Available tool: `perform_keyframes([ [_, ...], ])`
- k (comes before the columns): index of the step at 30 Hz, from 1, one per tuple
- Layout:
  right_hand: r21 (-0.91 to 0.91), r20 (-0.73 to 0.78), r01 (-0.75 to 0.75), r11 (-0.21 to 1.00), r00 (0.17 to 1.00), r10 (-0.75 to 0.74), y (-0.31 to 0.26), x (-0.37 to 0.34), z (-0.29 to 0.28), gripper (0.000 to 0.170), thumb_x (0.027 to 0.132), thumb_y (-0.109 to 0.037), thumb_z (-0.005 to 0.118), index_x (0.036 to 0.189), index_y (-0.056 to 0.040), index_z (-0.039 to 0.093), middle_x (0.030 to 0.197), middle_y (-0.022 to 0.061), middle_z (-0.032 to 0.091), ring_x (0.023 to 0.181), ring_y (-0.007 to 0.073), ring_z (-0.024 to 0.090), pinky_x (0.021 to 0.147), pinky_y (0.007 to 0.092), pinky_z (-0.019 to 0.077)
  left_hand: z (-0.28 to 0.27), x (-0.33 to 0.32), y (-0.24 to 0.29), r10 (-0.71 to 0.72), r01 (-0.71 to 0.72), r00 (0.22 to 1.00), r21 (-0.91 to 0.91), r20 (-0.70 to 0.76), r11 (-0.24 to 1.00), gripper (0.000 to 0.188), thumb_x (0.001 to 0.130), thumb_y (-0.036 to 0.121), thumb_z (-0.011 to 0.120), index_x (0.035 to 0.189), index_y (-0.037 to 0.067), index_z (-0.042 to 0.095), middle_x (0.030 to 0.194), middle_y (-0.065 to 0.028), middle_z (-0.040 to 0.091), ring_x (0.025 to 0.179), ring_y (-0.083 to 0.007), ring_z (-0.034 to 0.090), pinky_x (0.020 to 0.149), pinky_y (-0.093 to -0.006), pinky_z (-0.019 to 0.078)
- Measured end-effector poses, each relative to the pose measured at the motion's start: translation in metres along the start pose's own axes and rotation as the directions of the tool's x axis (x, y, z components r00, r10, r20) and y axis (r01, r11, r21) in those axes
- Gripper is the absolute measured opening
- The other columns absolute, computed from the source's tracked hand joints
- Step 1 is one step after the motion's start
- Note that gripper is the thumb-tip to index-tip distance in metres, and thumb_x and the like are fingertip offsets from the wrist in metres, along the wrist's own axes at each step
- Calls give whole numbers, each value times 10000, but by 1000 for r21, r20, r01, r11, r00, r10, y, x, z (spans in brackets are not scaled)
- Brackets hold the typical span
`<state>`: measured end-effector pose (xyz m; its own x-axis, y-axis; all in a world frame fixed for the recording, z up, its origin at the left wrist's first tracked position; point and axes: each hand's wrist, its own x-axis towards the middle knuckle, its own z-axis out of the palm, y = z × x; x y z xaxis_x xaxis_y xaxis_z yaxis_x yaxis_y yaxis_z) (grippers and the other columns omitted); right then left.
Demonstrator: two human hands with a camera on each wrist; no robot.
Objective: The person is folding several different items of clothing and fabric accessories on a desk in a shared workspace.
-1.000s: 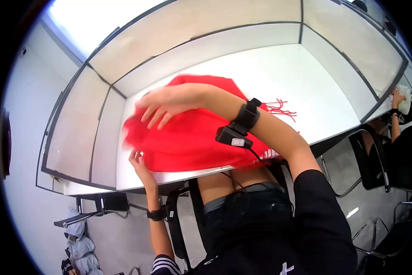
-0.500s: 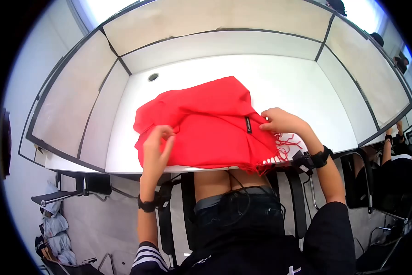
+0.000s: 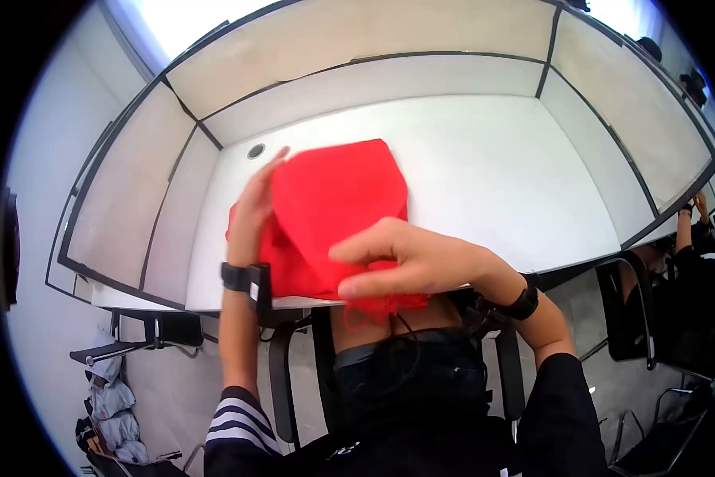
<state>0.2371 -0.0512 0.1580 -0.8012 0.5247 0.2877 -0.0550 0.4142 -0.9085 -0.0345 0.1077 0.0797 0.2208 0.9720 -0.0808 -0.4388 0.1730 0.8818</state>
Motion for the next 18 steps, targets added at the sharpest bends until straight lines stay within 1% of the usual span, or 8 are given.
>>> perform_keyframes([
  [3,-21,284,205,979,940,-191,10,3,-3,221,929,-203,655,1002,4,676,938,95,689,872,212,621,810,317,491,-31,12,37,109,-89,993,363,-35,927,435,904,40,601,1333,15,533,1113,-115,649,993,-193,640,872,-298,523],
  [5,-28,330,58,998,943,-46,16,5,-5,242,931,-225,637,1039,-13,683,1004,104,697,949,223,639,864,336,490,-64,27,50,122,-102,992,403,-25,909,390,895,17,593,1284,8,572,1097,-109,649,967,-196,642,834,-292,534],
  [8,-209,-16,-88,974,996,86,50,20,-13,228,930,-191,577,1034,-14,677,1033,116,692,979,256,642,880,347,492,-107,36,68,-23,130,987,688,-162,714,360,906,-14,508,1262,-5,558,1052,-154,670,872,-193,656,738,-273,545],
  [10,-407,-305,-374,833,915,262,81,28,-20,218,896,-159,597,1054,-19,651,1058,168,660,1018,304,615,909,378,485,-120,26,63,38,139,960,587,-278,798,330,941,96,496,1253,-12,509,1053,-198,690,813,-190,674,688,-245,534],
  [11,-405,-299,-371,836,917,263,94,29,-19,218,896,-159,597,1054,-19,651,1058,168,660,1018,304,615,909,378,485,-117,11,61,36,165,942,556,-334,815,329,953,151,508,1238,-13,500,1054,-202,696,801,-194,680,684,-244,532],
  [13,-597,-498,-420,683,862,95,120,28,-20,285,884,-158,606,1144,-42,613,1128,216,584,1084,357,558,952,417,463,-81,-24,50,-5,208,960,697,-281,686,449,957,370,586,1202,7,486,972,-164,704,787,-185,681,695,-282,534],
  [15,-555,-555,-482,678,821,130,133,34,-26,441,862,-200,634,1253,-32,520,1200,271,500,1099,425,520,972,457,451,-66,-40,28,5,223,963,803,-271,553,561,915,417,647,1297,61,442,984,-124,688,872,-188,669,743,-273,518],
  [18,-480,-702,-681,553,676,223,159,47,-45,579,836,-249,663,1219,119,433,1164,355,508,1063,479,539,924,485,477,-41,-63,-4,53,46,996,899,-76,435,615,890,281,709,1350,63,365,815,-45,598,746,-106,580,680,-247,461],
])
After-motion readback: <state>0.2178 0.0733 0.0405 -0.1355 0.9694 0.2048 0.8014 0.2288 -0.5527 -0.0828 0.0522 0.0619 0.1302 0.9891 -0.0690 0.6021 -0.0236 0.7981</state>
